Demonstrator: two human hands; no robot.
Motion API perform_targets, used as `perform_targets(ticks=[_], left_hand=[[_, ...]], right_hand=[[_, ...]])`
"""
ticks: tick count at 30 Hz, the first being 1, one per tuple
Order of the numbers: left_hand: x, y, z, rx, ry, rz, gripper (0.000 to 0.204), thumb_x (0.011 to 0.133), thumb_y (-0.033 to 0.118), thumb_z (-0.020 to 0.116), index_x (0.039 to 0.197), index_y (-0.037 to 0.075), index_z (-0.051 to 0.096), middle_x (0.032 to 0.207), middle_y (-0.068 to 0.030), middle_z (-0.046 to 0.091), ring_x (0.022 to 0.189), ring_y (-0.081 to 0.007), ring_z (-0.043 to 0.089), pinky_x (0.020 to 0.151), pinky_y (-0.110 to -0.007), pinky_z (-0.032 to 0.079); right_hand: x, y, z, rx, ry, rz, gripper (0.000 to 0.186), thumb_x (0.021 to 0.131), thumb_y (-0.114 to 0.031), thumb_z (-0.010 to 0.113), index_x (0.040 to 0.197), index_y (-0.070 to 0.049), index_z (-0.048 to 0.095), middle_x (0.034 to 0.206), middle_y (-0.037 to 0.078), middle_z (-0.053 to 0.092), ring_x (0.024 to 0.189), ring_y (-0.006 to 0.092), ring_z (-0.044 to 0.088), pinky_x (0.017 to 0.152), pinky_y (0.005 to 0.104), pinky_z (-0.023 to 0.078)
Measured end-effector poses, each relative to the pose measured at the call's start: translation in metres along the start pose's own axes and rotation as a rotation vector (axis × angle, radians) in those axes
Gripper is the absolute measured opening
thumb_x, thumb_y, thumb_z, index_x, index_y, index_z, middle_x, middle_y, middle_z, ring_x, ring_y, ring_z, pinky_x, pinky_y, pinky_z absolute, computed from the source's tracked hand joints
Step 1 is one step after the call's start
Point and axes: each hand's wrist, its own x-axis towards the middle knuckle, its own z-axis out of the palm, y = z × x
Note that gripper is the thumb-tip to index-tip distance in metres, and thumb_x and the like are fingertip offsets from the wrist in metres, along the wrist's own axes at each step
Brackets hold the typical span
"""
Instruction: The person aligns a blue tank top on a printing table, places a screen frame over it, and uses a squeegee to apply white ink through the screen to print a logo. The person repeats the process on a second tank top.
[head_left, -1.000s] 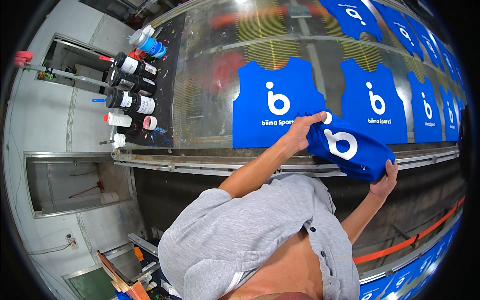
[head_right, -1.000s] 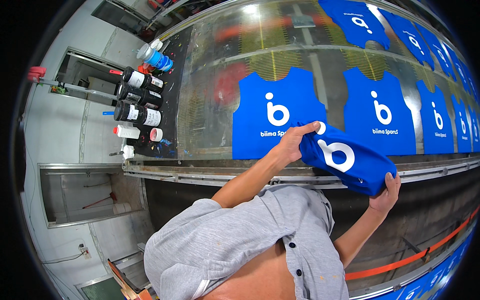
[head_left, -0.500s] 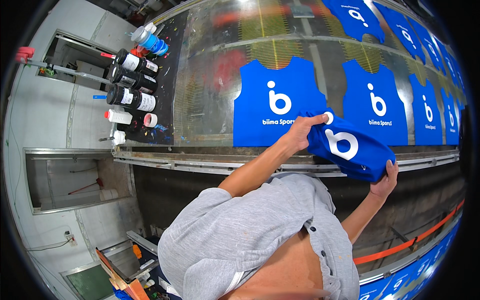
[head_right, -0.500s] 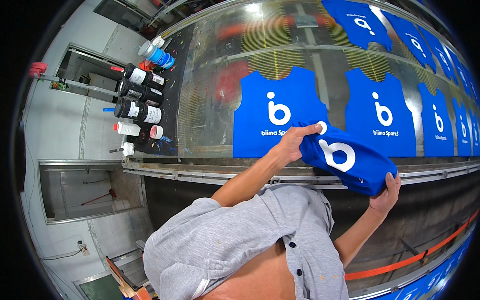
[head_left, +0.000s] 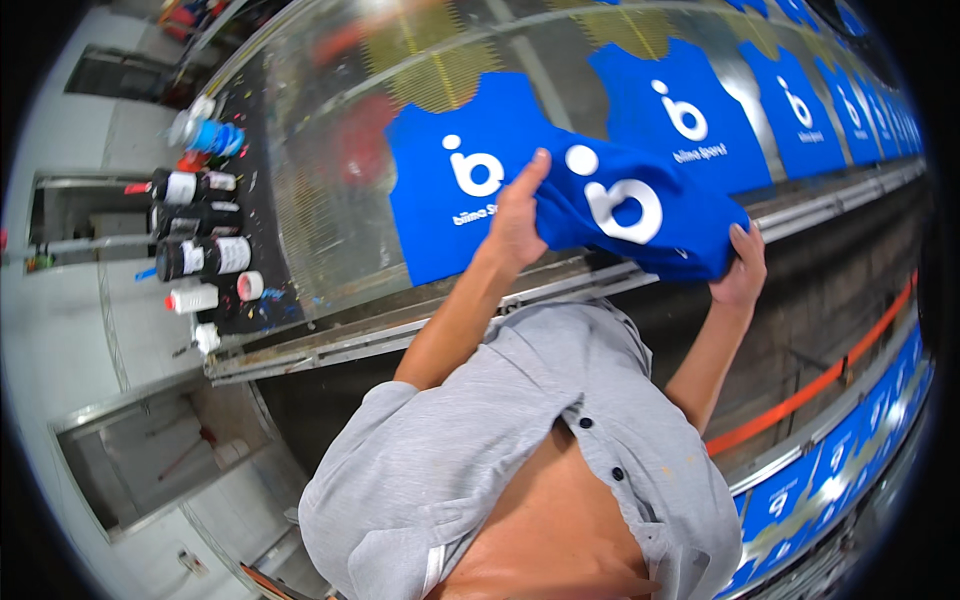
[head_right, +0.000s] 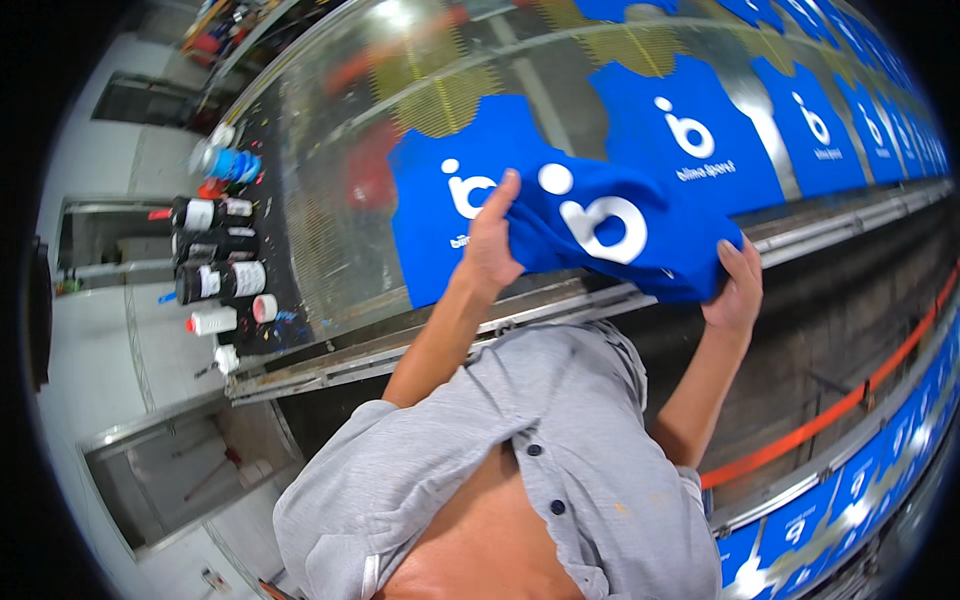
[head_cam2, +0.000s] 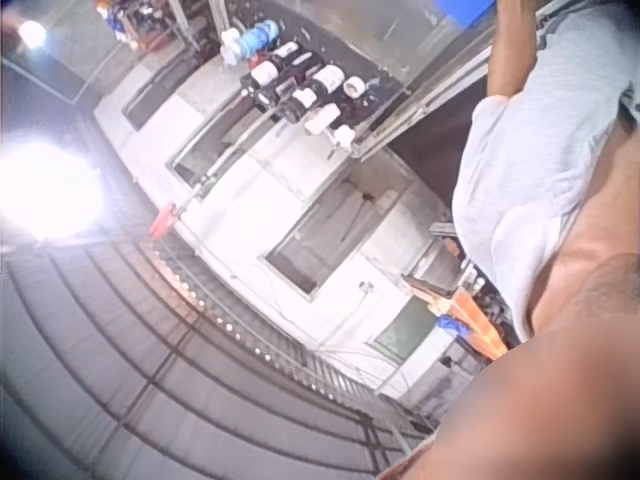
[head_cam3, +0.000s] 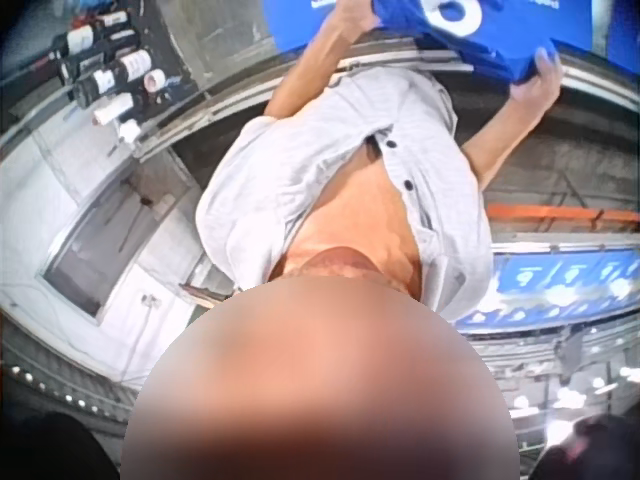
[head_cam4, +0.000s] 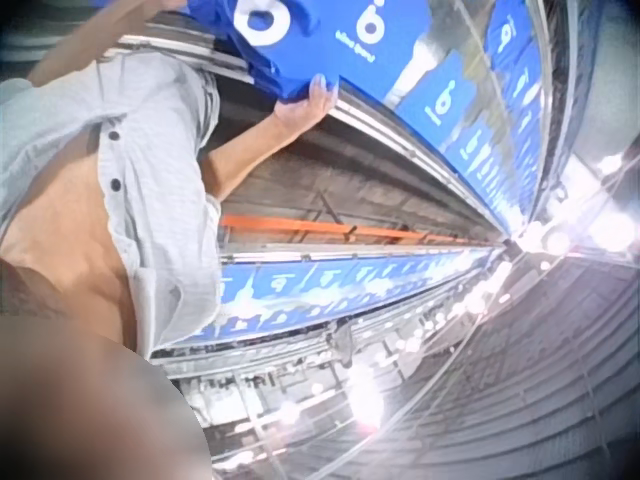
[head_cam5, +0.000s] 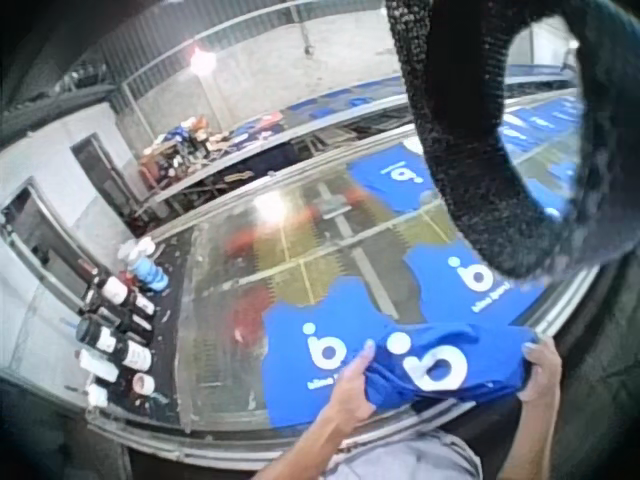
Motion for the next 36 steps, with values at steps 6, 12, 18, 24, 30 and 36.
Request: perform_targets(ticks=[6, 12, 18, 24, 30, 36], left_hand=[[-0.01, 0.007, 0.012, 0.152, 0.006, 0.038, 0.059, 0.099, 0.045, 0.059, 0.138, 0.003, 0.048, 0.137, -0.0176, 0.057, 0.124, -0.0337, 0.058, 0.102, -0.053, 0.05], [-0.008, 0.007, 0.012, 0.154, -0.002, 0.033, 0.059, 0.099, 0.045, 0.058, 0.139, 0.003, 0.048, 0.137, -0.0177, 0.057, 0.124, -0.0337, 0.058, 0.102, -0.053, 0.05], [-0.007, 0.006, 0.01, 0.169, 0.017, 0.04, 0.056, 0.1, 0.045, 0.056, 0.138, 0.004, 0.048, 0.136, -0.0174, 0.057, 0.123, -0.0333, 0.058, 0.102, -0.052, 0.051], [-0.007, 0.005, 0.008, 0.155, 0.022, 0.034, 0.055, 0.101, 0.046, 0.056, 0.137, 0.005, 0.049, 0.135, -0.0167, 0.058, 0.122, -0.0322, 0.059, 0.101, -0.052, 0.051], [-0.002, 0.0, 0.007, 0.133, 0.016, 0.032, 0.055, 0.101, 0.046, 0.055, 0.137, 0.004, 0.049, 0.135, -0.0163, 0.059, 0.122, -0.0318, 0.059, 0.101, -0.051, 0.051], [-0.001, 0.003, 0.0, -0.007, -0.009, -0.009, 0.054, 0.103, 0.044, 0.051, 0.138, 0.002, 0.049, 0.137, -0.0181, 0.058, 0.124, -0.0344, 0.059, 0.104, -0.053, 0.05]], right_hand=[[-0.002, -0.007, 0.01, 0.02, -0.066, 0.001, 0.039, 0.09, -0.006, 0.058, 0.125, 0.011, 0.055, 0.119, 0.019, 0.064, 0.109, 0.0269, 0.065, 0.098, 0.0387, 0.05], [-0.003, -0.006, 0.014, 0.02, -0.05, -0.008, 0.041, 0.089, -0.009, 0.061, 0.123, 0.014, 0.058, 0.114, 0.018, 0.069, 0.102, 0.0219, 0.068, 0.094, 0.0325, 0.052], [-0.002, -0.005, 0.013, 0.014, -0.048, -0.001, 0.041, 0.089, -0.009, 0.061, 0.123, 0.014, 0.058, 0.114, 0.018, 0.068, 0.102, 0.0215, 0.068, 0.094, 0.0321, 0.052], [-0.001, -0.004, 0.016, 0.009, -0.051, 0.002, 0.042, 0.089, -0.01, 0.062, 0.123, 0.013, 0.059, 0.114, 0.017, 0.068, 0.102, 0.0209, 0.067, 0.093, 0.0316, 0.052], [0.0, -0.005, 0.011, -0.011, -0.036, 0.012, 0.043, 0.088, -0.011, 0.063, 0.123, 0.013, 0.058, 0.113, 0.016, 0.068, 0.103, 0.0208, 0.067, 0.093, 0.0318, 0.051], [0.008, 0.003, 0.002, -0.014, 0.032, 0.036, 0.043, 0.088, -0.011, 0.062, 0.125, 0.01, 0.058, 0.116, 0.017, 0.067, 0.107, 0.0245, 0.066, 0.097, 0.0359, 0.05]])
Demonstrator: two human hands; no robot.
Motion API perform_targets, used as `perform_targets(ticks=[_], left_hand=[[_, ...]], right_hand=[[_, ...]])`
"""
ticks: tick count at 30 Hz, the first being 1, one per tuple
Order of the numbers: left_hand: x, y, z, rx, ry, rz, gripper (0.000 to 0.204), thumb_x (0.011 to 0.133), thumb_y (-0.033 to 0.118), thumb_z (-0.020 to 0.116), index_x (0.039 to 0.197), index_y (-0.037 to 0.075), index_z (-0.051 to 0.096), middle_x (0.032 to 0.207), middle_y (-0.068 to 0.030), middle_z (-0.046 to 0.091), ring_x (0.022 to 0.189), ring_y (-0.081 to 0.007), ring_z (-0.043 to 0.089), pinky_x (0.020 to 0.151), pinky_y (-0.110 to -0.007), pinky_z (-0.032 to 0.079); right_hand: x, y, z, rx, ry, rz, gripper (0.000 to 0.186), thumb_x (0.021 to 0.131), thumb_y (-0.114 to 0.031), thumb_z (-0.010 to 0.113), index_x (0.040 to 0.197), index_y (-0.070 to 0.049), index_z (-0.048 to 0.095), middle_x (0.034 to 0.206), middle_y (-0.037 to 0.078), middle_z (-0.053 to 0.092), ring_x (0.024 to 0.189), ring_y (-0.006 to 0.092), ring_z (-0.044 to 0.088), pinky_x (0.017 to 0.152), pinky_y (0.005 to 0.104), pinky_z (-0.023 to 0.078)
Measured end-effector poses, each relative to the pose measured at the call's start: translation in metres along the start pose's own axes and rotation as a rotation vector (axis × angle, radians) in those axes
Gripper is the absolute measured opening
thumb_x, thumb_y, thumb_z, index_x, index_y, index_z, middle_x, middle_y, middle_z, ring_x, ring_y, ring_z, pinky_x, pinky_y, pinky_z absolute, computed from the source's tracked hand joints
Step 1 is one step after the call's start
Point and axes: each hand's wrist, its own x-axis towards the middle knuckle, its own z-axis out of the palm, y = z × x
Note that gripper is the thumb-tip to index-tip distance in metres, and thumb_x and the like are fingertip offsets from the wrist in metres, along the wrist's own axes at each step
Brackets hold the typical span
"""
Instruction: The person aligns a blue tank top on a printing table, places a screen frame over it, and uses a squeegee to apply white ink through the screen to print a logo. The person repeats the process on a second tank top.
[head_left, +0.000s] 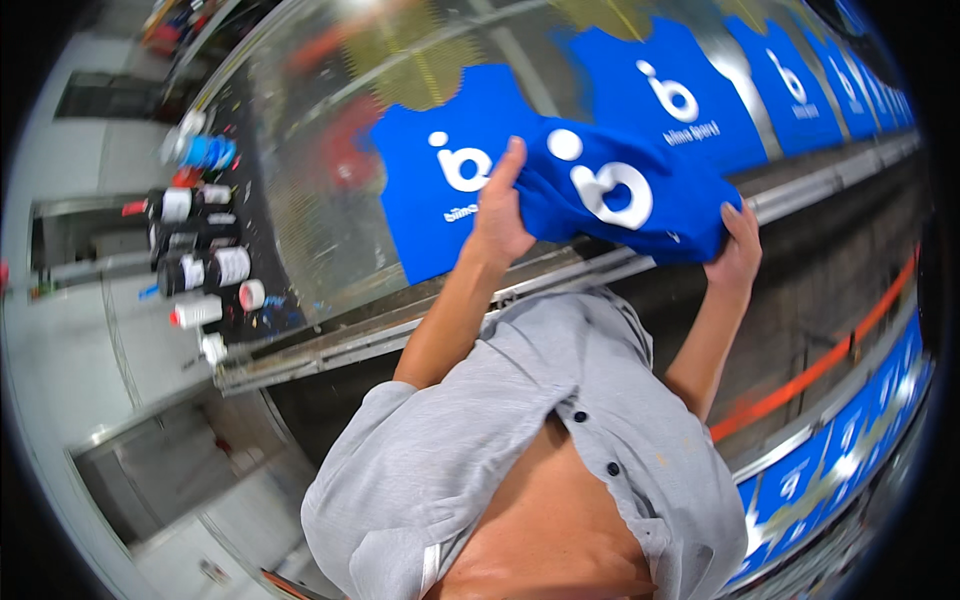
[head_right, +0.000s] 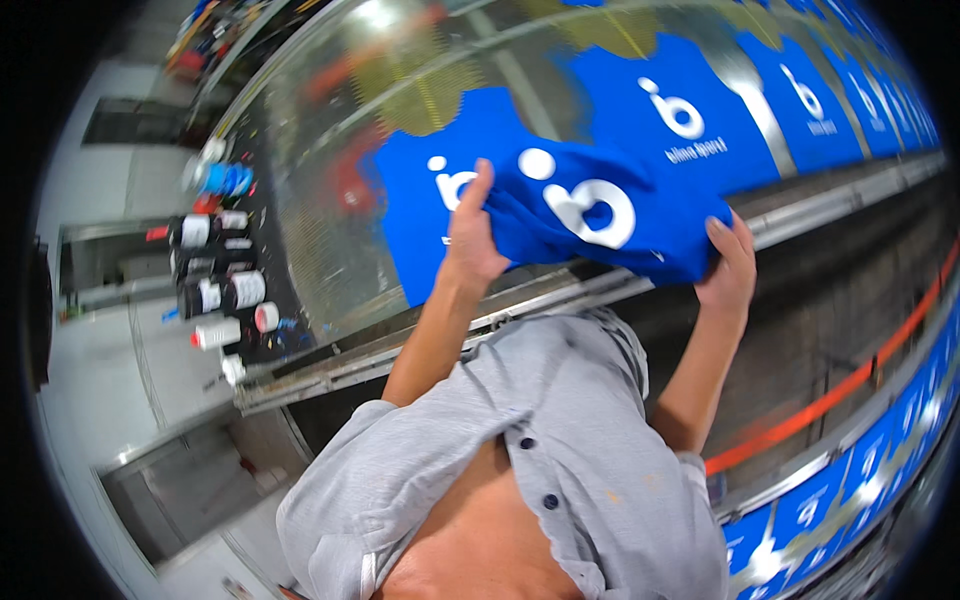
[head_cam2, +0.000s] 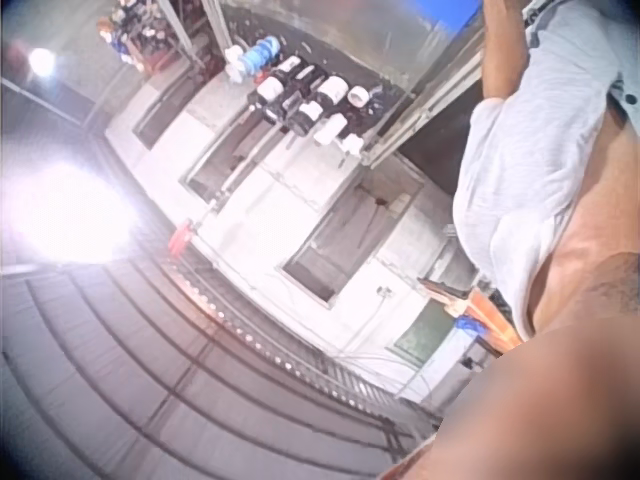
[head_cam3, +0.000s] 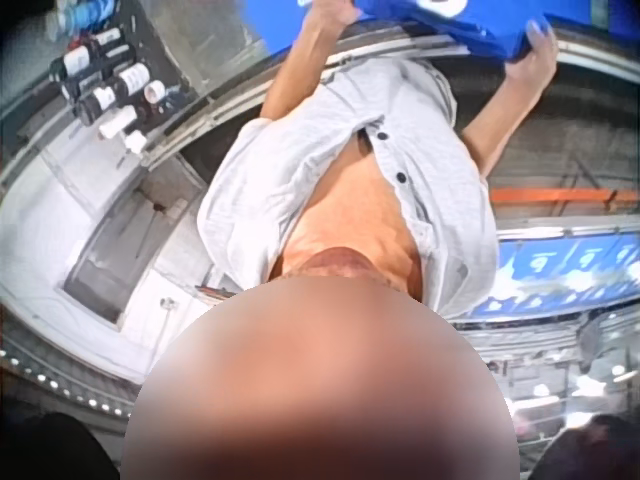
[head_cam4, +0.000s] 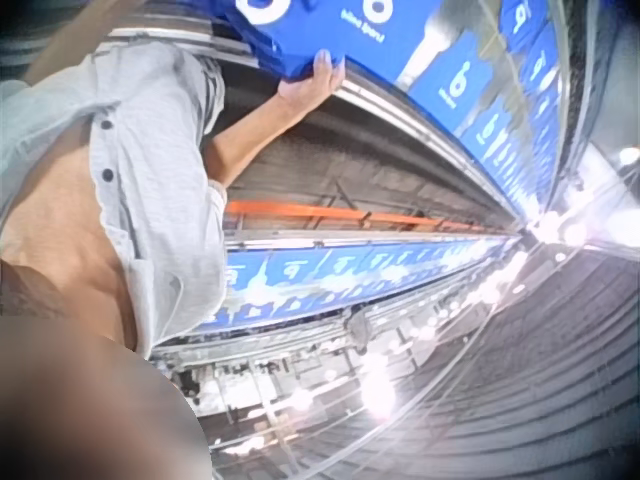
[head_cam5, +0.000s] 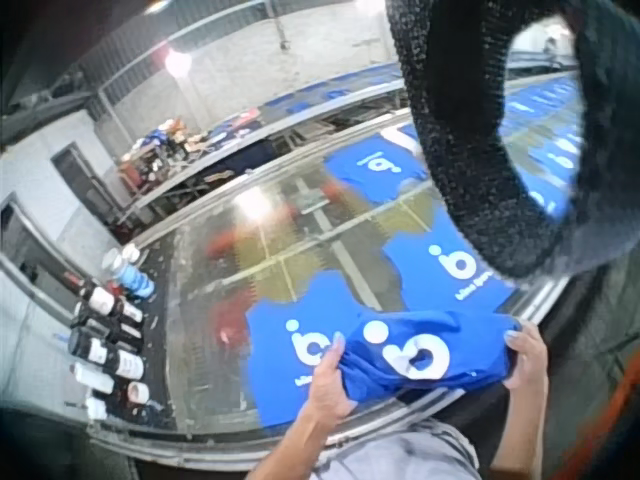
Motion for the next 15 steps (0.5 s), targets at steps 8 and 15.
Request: perform_targets(ticks=[8, 15], left_hand=[[-0.051, 0.026, -0.018, -0.179, -0.162, 0.177, 0.057, 0.105, 0.043, 0.046, 0.145, 0.002, 0.043, 0.141, -0.0172, 0.056, 0.127, -0.0326, 0.057, 0.108, -0.05, 0.048], [-0.187, 0.052, -0.009, -0.274, -0.118, 0.573, 0.054, 0.104, 0.044, 0.047, 0.141, 0.004, 0.048, 0.135, -0.0165, 0.061, 0.12, -0.0286, 0.063, 0.103, -0.047, 0.052]], right_hand=[[-0.013, 0.002, 0.036, -0.155, -0.097, 0.075, 0.062, 0.085, -0.018, 0.065, 0.136, 0.012, 0.047, 0.128, 0.023, 0.059, 0.118, 0.0334, 0.06, 0.105, 0.0452, 0.046], [-0.027, 0.045, 0.101, -0.256, -0.672, 0.338, 0.056, 0.077, -0.018, 0.079, 0.124, 0.006, 0.059, 0.109, 0.013, 0.069, 0.097, 0.0234, 0.067, 0.09, 0.0366, 0.053]])
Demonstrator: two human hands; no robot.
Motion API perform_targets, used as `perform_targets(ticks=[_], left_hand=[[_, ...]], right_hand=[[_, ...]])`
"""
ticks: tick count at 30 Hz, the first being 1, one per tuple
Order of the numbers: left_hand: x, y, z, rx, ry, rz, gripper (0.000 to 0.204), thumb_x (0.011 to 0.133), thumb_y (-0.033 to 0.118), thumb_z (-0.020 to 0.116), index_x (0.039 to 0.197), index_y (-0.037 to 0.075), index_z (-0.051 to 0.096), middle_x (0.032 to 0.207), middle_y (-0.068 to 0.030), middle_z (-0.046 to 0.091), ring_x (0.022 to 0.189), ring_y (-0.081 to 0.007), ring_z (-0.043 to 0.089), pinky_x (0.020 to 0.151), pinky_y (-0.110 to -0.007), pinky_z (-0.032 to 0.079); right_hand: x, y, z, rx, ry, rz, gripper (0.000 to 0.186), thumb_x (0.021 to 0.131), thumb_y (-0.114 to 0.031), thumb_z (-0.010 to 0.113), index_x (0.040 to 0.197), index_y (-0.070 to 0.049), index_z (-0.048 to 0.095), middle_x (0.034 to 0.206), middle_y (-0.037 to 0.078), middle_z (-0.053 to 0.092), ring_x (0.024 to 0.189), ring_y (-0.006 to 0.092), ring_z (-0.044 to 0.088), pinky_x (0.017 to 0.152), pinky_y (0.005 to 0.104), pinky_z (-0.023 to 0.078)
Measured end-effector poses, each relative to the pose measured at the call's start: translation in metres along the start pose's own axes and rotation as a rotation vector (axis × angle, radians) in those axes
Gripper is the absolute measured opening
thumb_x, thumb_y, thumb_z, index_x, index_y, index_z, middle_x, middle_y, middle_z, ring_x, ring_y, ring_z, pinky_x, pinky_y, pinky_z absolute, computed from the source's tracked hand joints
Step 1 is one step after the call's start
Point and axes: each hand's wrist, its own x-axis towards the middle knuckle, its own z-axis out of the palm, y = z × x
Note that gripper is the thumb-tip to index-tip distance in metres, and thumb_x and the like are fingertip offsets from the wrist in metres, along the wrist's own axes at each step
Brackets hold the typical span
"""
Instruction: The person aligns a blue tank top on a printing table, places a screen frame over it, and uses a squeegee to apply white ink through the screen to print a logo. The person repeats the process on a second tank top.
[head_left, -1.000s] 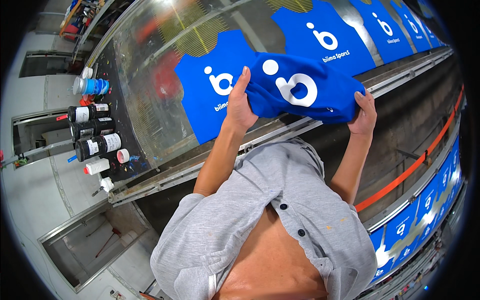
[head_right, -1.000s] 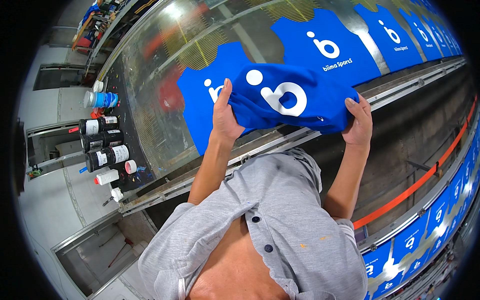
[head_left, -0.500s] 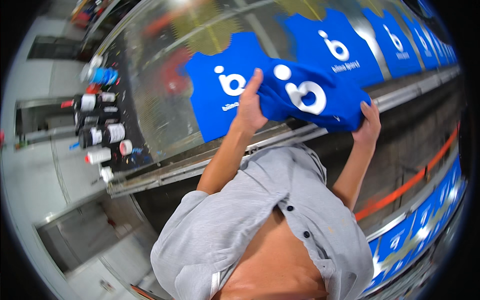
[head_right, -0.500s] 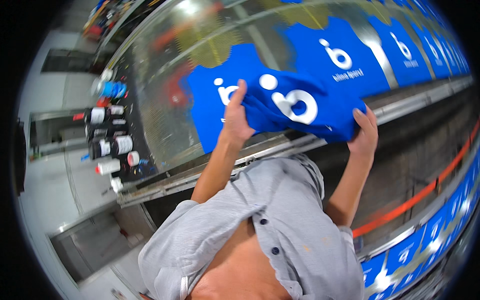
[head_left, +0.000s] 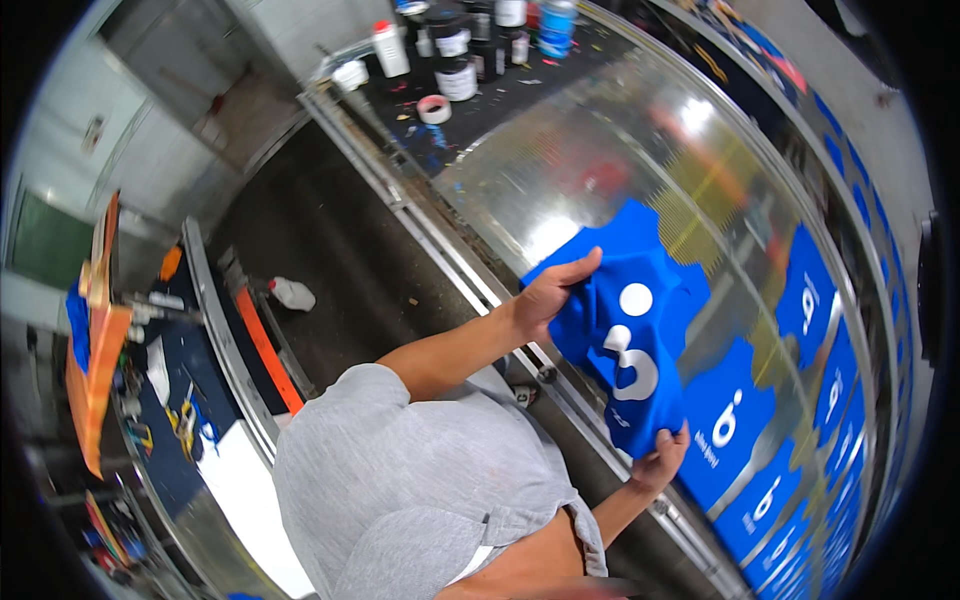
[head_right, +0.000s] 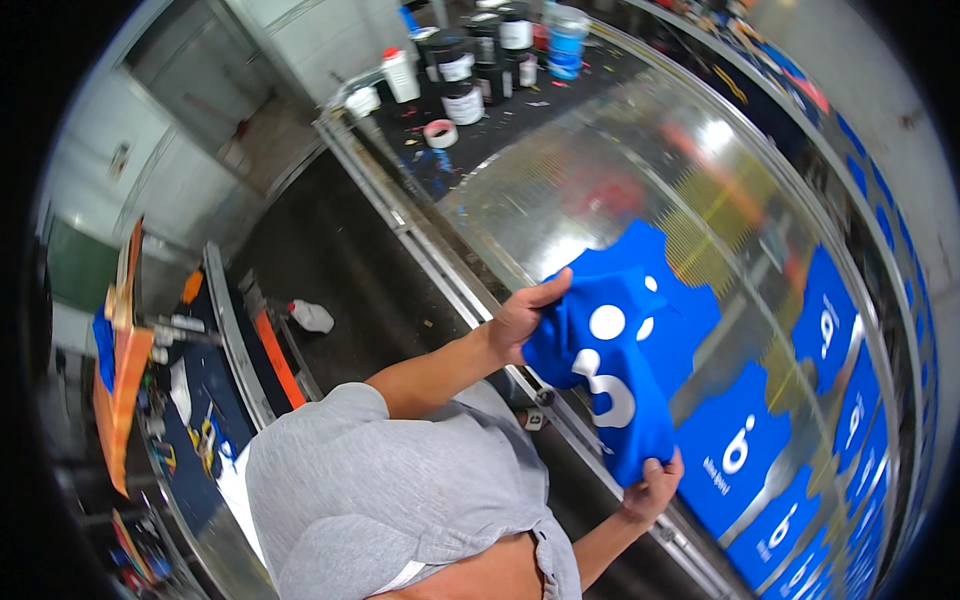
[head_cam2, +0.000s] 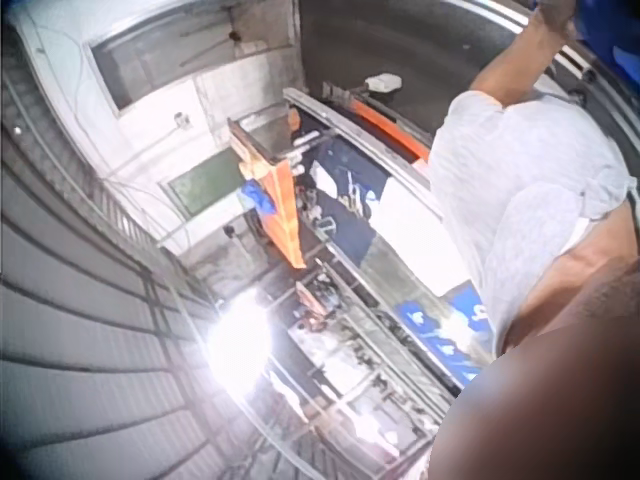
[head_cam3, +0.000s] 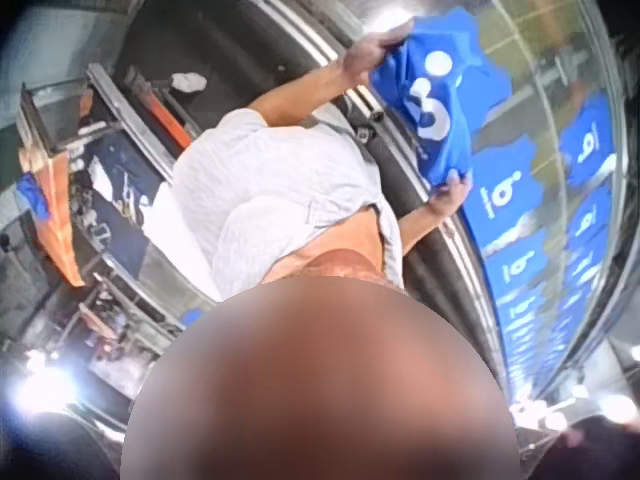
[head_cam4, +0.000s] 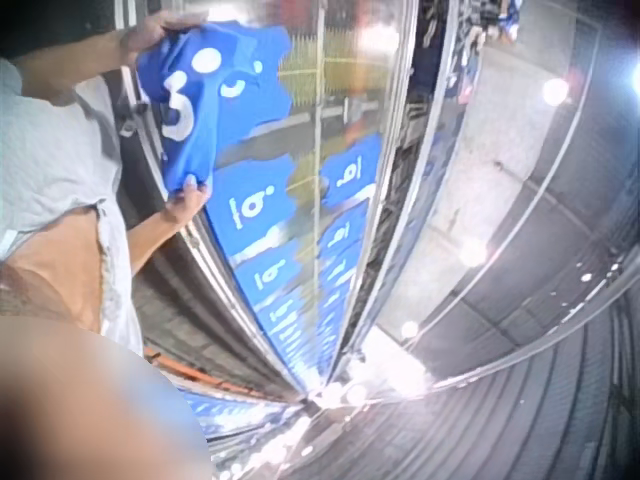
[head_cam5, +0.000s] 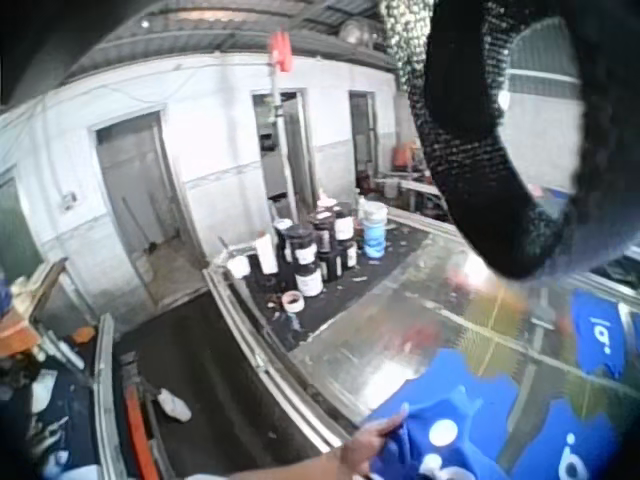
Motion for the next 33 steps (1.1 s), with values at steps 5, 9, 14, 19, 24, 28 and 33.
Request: perform_targets(ticks=[5, 9, 14, 19, 24, 28, 33], left_hand=[[-0.093, 0.076, -0.025, -0.073, -0.071, 0.278, 0.055, 0.103, 0.046, 0.051, 0.131, 0.0, 0.058, 0.124, -0.0181, 0.068, 0.113, -0.0303, 0.067, 0.101, -0.048, 0.052], [-0.176, 0.127, -0.047, -0.033, -0.123, 0.437, 0.062, 0.101, 0.05, 0.049, 0.139, 0.001, 0.052, 0.134, -0.0163, 0.062, 0.121, -0.0298, 0.062, 0.106, -0.047, 0.049], [-0.286, 0.181, -0.082, 0.081, -0.021, 0.564, 0.067, 0.102, 0.053, 0.046, 0.145, 0.002, 0.046, 0.14, -0.0156, 0.058, 0.126, -0.0301, 0.059, 0.109, -0.048, 0.045], [-0.397, 0.239, -0.1, 0.033, 0.23, 0.62, 0.074, 0.1, 0.057, 0.048, 0.146, -0.001, 0.043, 0.14, -0.0189, 0.057, 0.127, -0.0329, 0.058, 0.11, -0.05, 0.044], [-0.473, 0.279, -0.133, -0.031, 0.4, 0.858, 0.072, 0.1, 0.054, 0.05, 0.144, -0.003, 0.043, 0.139, -0.0198, 0.057, 0.124, -0.0316, 0.06, 0.107, -0.048, 0.047], [-0.502, 0.327, -0.185, -0.112, 0.544, 0.975, 0.063, 0.102, 0.048, 0.05, 0.139, -0.003, 0.048, 0.135, -0.0181, 0.061, 0.12, -0.0299, 0.062, 0.105, -0.046, 0.05], [-0.551, 0.418, -0.236, -0.187, 0.717, 1.064, 0.066, 0.101, 0.051, 0.051, 0.14, -0.002, 0.049, 0.135, -0.0167, 0.061, 0.12, -0.0293, 0.063, 0.105, -0.044, 0.05]], right_hand=[[0.027, 0.054, 0.081, -0.071, -0.425, 0.217, 0.038, 0.078, -0.011, 0.075, 0.11, 0.005, 0.064, 0.102, 0.011, 0.071, 0.088, 0.0177, 0.066, 0.081, 0.0316, 0.052], [0.028, 0.093, 0.175, -0.136, -0.615, 0.331, 0.028, 0.079, -0.002, 0.072, 0.106, 0.005, 0.066, 0.097, 0.007, 0.07, 0.086, 0.0129, 0.063, 0.079, 0.0282, 0.048], [0.031, 0.157, 0.303, -0.331, -0.736, 0.402, 0.03, 0.079, -0.005, 0.075, 0.108, 0.003, 0.068, 0.098, 0.005, 0.07, 0.087, 0.0131, 0.063, 0.081, 0.0291, 0.049], [0.035, 0.223, 0.449, -0.558, -0.849, 0.414, 0.02, 0.088, -0.007, 0.066, 0.106, 0.002, 0.065, 0.097, 0.002, 0.067, 0.089, 0.0097, 0.059, 0.081, 0.0264, 0.045], [0.043, 0.308, 0.563, -0.949, -0.998, 0.221, 0.023, 0.087, -0.006, 0.067, 0.109, 0.002, 0.066, 0.098, 0.008, 0.07, 0.094, 0.0155, 0.066, 0.084, 0.0292, 0.051], [0.071, 0.395, 0.633, -1.059, -1.172, -0.006, 0.036, 0.086, -0.005, 0.067, 0.121, 0.002, 0.062, 0.104, 0.015, 0.07, 0.1, 0.0222, 0.069, 0.088, 0.0325, 0.054], [0.086, 0.499, 0.765, -0.904, -1.346, 0.162, 0.044, 0.086, -0.004, 0.066, 0.13, 0.0, 0.058, 0.114, 0.014, 0.069, 0.106, 0.0228, 0.066, 0.091, 0.0335, 0.053]])
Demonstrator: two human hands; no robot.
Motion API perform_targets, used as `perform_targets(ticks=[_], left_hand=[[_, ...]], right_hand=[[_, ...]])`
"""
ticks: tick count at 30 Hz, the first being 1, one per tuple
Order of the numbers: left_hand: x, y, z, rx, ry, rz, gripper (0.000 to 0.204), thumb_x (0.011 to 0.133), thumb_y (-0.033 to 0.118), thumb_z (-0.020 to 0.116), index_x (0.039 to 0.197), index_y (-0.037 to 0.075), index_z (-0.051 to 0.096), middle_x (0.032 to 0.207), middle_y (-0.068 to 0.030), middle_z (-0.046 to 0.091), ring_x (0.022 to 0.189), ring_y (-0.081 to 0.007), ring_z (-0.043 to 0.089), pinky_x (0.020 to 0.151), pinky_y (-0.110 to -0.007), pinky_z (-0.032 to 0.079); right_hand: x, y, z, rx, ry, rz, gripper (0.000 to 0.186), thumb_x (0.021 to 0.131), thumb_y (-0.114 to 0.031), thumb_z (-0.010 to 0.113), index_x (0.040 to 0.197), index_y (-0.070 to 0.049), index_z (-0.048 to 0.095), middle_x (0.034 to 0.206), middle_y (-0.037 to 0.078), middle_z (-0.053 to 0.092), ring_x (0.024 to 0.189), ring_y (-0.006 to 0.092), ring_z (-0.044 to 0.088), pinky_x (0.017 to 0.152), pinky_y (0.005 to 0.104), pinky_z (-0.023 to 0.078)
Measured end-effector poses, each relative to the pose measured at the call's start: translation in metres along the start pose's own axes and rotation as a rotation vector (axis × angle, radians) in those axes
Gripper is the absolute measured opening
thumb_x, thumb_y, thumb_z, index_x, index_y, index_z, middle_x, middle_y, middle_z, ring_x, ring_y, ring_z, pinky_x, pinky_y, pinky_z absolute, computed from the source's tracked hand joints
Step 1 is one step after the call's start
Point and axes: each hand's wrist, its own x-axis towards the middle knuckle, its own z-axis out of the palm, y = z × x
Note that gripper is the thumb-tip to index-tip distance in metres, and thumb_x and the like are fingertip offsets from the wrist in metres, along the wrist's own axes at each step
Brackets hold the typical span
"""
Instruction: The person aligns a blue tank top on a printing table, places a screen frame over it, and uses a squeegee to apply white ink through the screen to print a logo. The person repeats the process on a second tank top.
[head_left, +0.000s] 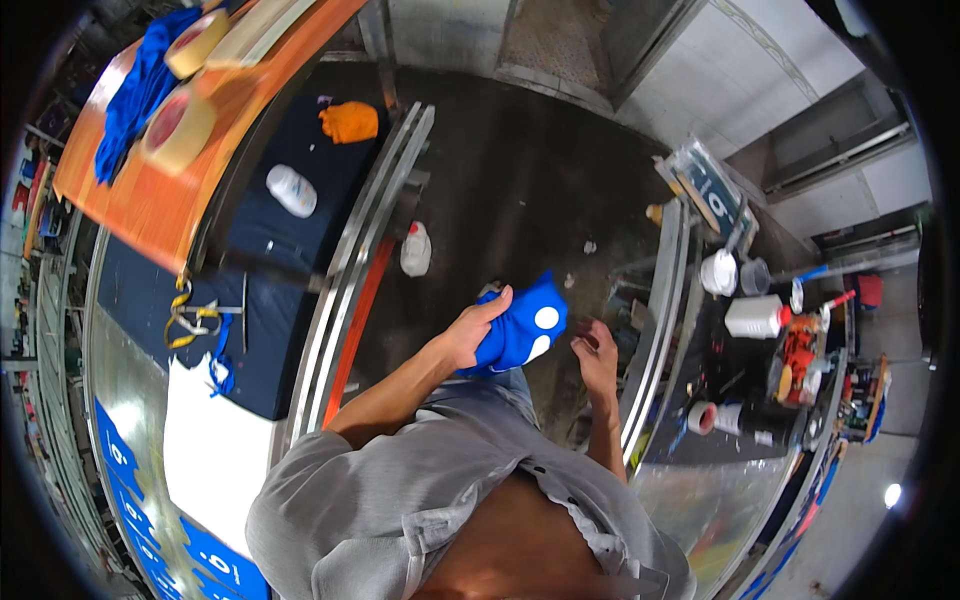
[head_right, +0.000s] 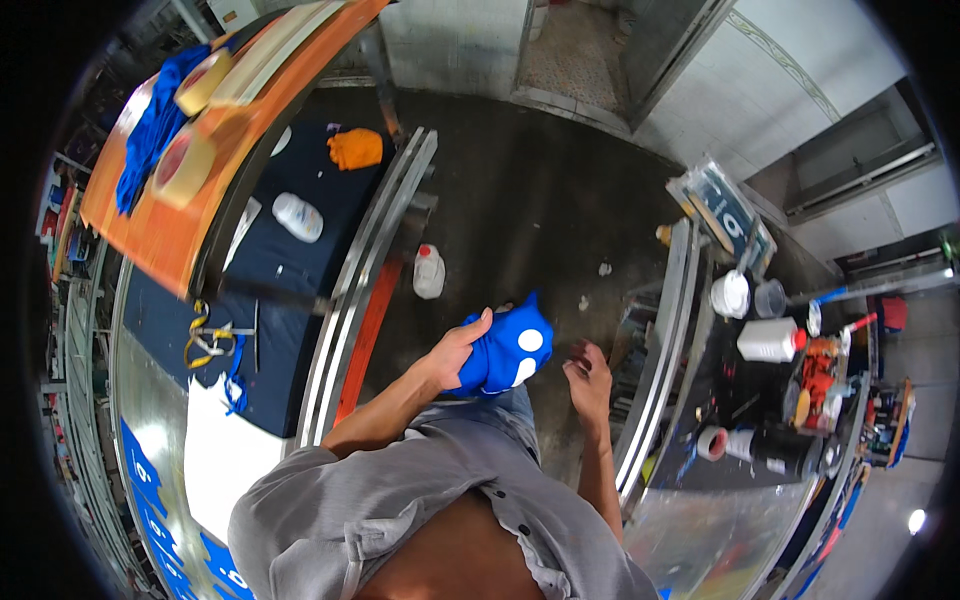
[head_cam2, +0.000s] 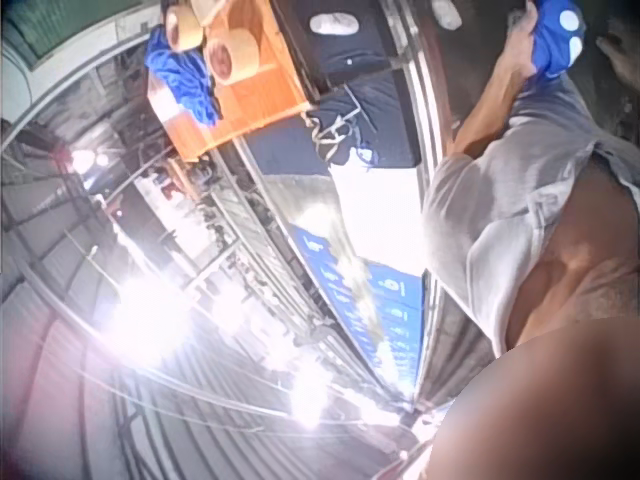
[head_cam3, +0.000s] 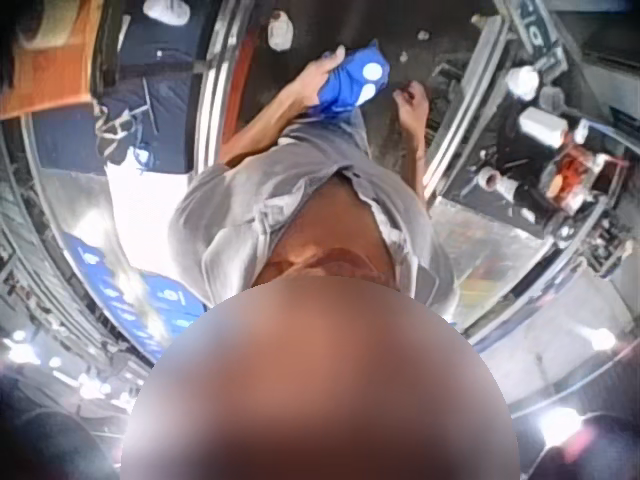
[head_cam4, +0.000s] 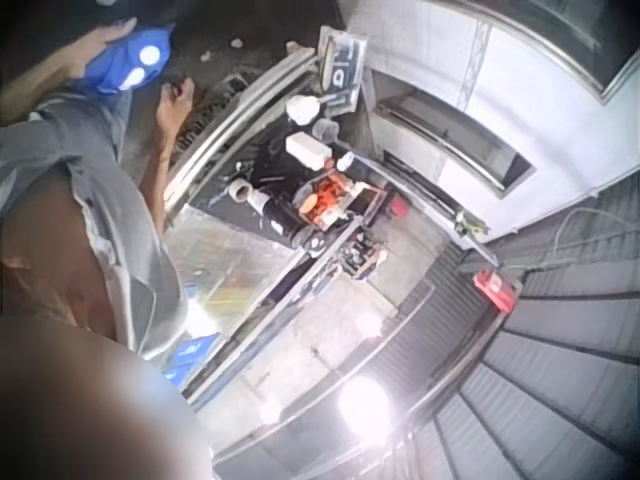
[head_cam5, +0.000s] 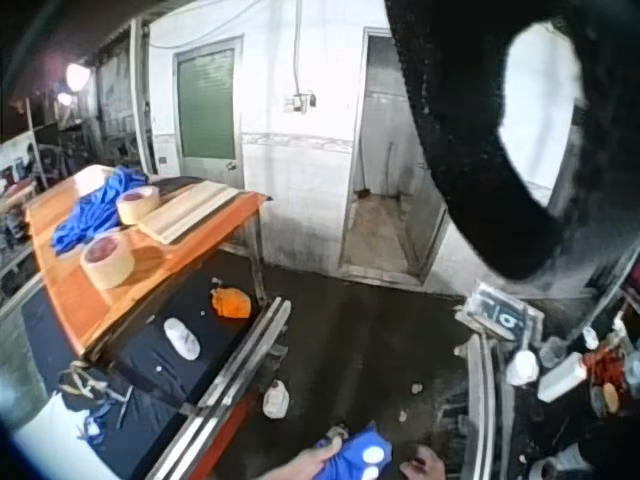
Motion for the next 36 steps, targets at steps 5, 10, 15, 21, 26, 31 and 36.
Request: perform_targets(ticks=[5, 10, 15, 21, 26, 31, 36], left_hand=[[0.119, 0.099, 0.003, 0.062, 0.03, -0.035, 0.065, 0.099, 0.054, 0.053, 0.136, 0.001, 0.053, 0.128, -0.014, 0.065, 0.112, -0.0256, 0.066, 0.1, -0.042, 0.053], [0.2, 0.218, 0.057, 0.072, 0.064, 0.15, 0.069, 0.099, 0.058, 0.051, 0.138, 0.002, 0.05, 0.131, -0.0155, 0.063, 0.117, -0.0303, 0.063, 0.102, -0.046, 0.051], [0.31, 0.297, 0.064, 0.147, 0.123, 0.355, 0.067, 0.103, 0.053, 0.045, 0.145, 0.001, 0.044, 0.14, -0.0154, 0.057, 0.124, -0.0305, 0.059, 0.106, -0.047, 0.048], [0.499, 0.378, 0.081, 0.282, 0.188, 0.191, 0.065, 0.103, 0.048, 0.05, 0.143, -0.003, 0.045, 0.139, -0.0157, 0.057, 0.125, -0.0272, 0.059, 0.106, -0.042, 0.047], [0.662, 0.452, 0.156, 0.463, 0.08, -0.166, 0.064, 0.102, 0.049, 0.051, 0.137, -0.005, 0.049, 0.129, -0.0167, 0.063, 0.113, -0.0272, 0.066, 0.096, -0.041, 0.055], [0.844, 0.489, 0.239, 0.522, -0.1, -0.45, 0.065, 0.102, 0.053, 0.049, 0.136, -0.002, 0.052, 0.13, -0.0157, 0.063, 0.115, -0.0288, 0.065, 0.099, -0.045, 0.053], [1.016, 0.448, 0.328, 0.605, -0.216, -0.396, 0.068, 0.101, 0.057, 0.046, 0.139, 0.001, 0.051, 0.135, -0.0156, 0.061, 0.121, -0.0318, 0.061, 0.105, -0.048, 0.047]], right_hand=[[0.18, -0.039, 0.018, 0.067, -0.152, -0.091, 0.049, 0.087, -0.002, 0.065, 0.134, 0.001, 0.054, 0.123, 0.017, 0.066, 0.113, 0.0237, 0.065, 0.096, 0.0332, 0.052], [0.332, -0.14, 0.027, 0.094, -0.265, -0.188, 0.05, 0.086, -0.005, 0.065, 0.134, -0.001, 0.055, 0.126, 0.018, 0.065, 0.115, 0.0264, 0.064, 0.098, 0.0371, 0.053], [0.466, -0.203, 0.029, 0.039, -0.335, -0.269, 0.05, 0.086, -0.002, 0.061, 0.135, -0.007, 0.056, 0.136, 0.014, 0.06, 0.124, 0.0273, 0.058, 0.104, 0.0423, 0.049], [0.635, -0.174, 0.008, -0.115, -0.056, -0.103, 0.054, 0.081, -0.008, 0.063, 0.134, -0.004, 0.056, 0.128, 0.017, 0.066, 0.12, 0.0298, 0.063, 0.099, 0.0385, 0.051], [0.726, -0.162, -0.074, -0.017, 0.213, 0.05, 0.048, 0.084, -0.009, 0.066, 0.13, 0.001, 0.057, 0.123, 0.02, 0.067, 0.117, 0.0278, 0.065, 0.099, 0.037, 0.052], [0.793, -0.143, -0.169, 0.187, 0.499, 0.29, 0.025, 0.086, -0.014, 0.068, 0.105, 0.002, 0.07, 0.094, 0.009, 0.074, 0.082, 0.0161, 0.067, 0.075, 0.0289, 0.054], [0.883, -0.098, -0.235, 0.78, 0.283, 0.355, 0.037, 0.093, -0.041, 0.066, 0.089, -0.005, 0.074, 0.088, 0.006, 0.074, 0.083, 0.0146, 0.067, 0.076, 0.0324, 0.053]])
